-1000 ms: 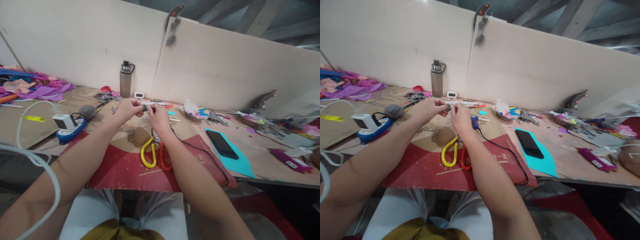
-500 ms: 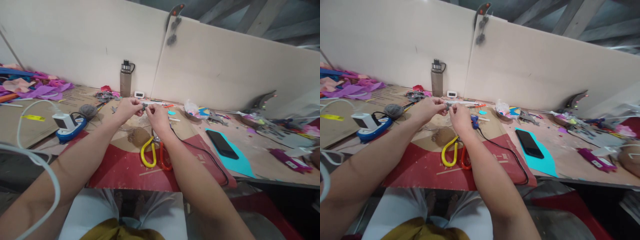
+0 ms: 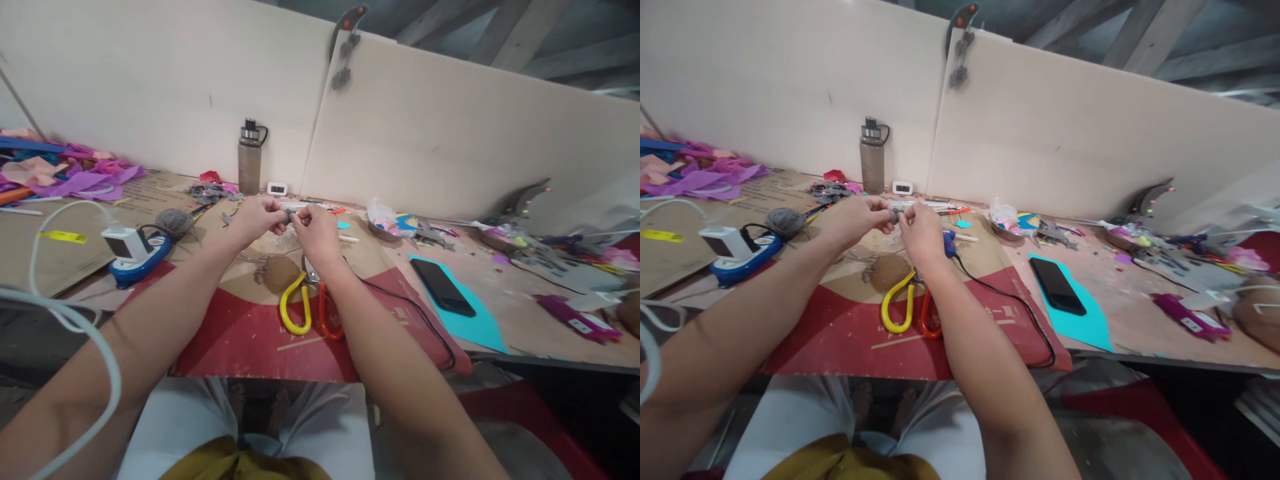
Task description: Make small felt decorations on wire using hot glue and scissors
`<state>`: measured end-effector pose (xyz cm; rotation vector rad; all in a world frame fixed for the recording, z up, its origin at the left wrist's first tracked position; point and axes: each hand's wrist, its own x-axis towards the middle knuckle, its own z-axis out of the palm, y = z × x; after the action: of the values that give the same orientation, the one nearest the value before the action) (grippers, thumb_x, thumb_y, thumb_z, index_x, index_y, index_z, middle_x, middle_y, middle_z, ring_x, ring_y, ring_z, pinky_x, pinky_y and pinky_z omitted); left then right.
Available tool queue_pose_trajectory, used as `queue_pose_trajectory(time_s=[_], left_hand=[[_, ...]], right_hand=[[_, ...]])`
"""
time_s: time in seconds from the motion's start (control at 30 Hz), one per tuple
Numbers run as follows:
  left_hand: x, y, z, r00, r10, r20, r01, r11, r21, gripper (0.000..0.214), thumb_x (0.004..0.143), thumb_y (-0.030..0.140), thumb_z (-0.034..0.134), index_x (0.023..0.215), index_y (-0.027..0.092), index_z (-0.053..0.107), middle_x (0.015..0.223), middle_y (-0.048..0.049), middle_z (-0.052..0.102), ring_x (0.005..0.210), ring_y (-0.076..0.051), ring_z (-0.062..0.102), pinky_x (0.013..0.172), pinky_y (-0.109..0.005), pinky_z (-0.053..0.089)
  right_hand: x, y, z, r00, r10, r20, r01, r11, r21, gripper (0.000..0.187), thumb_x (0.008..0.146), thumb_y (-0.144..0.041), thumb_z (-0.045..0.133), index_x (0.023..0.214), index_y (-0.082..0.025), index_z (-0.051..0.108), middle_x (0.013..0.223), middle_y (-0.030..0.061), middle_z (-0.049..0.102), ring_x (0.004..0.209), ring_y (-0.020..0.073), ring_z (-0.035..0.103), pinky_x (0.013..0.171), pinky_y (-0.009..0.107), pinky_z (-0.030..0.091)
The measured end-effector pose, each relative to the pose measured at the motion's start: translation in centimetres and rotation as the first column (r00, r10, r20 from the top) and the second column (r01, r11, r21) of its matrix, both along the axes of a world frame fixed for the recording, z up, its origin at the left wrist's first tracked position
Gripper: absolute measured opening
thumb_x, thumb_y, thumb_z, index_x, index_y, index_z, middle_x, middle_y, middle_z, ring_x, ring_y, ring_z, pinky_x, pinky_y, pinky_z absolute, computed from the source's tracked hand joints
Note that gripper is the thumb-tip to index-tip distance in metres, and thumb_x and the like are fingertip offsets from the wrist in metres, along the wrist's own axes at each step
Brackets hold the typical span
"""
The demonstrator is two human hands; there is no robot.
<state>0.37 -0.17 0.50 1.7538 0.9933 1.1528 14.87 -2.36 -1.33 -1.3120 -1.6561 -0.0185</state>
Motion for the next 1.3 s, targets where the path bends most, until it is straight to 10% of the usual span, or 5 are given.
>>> queue_pose_trajectory(time_s=[0.43, 0.77, 1.3], left_hand=[[-1.0, 0.2, 0.5, 0.922, -0.349, 0.168, 0.378, 0.905, -0.196, 0.027, 0.073, 0.031, 0.069, 0.092, 0.012, 0.069, 0.087, -0.0113, 0.070, 0.080, -0.017, 0.067, 0.075, -0.030, 0.053], [-0.9, 0.0, 0.4, 0.966, -0.130, -0.221, 0.147, 0.987, 0.065, 0.022, 0.069, 0.028, 0.069, 0.085, 0.014, 0.072, 0.067, -0.0039, 0.068, 0.051, -0.008, 0.055, 0.053, -0.020, 0.045], [-0.1, 0.2, -0.5, 0.921, 0.059, -0.385, 0.021, 0.979, 0.201, 0.012, 0.062, 0.016, 0.057, 0.070, 0.015, 0.067, 0.053, 0.0013, 0.061, 0.050, -0.011, 0.056, 0.051, -0.021, 0.041]], right_hand=[[2.0, 1.7, 0.0, 0.915, 0.124, -0.385, -0.239, 0.934, -0.266, 0.019, 0.072, -0.034, 0.056, 0.062, -0.017, 0.055, 0.053, -0.0064, 0.044, 0.049, 0.0074, 0.034, 0.050, 0.022, 0.027], [1.6, 0.7, 0.1, 0.992, 0.105, -0.067, -0.118, 0.965, -0.235, 0.013, 0.071, -0.028, 0.057, 0.065, -0.017, 0.061, 0.055, -0.0031, 0.051, 0.053, 0.0099, 0.042, 0.056, 0.024, 0.031], [1.1, 0.3, 0.1, 0.992, 0.125, 0.035, -0.113, 0.965, -0.236, 0.021, 0.080, -0.031, 0.055, 0.070, -0.015, 0.065, 0.060, -0.0010, 0.057, 0.059, 0.0103, 0.045, 0.061, 0.024, 0.033]])
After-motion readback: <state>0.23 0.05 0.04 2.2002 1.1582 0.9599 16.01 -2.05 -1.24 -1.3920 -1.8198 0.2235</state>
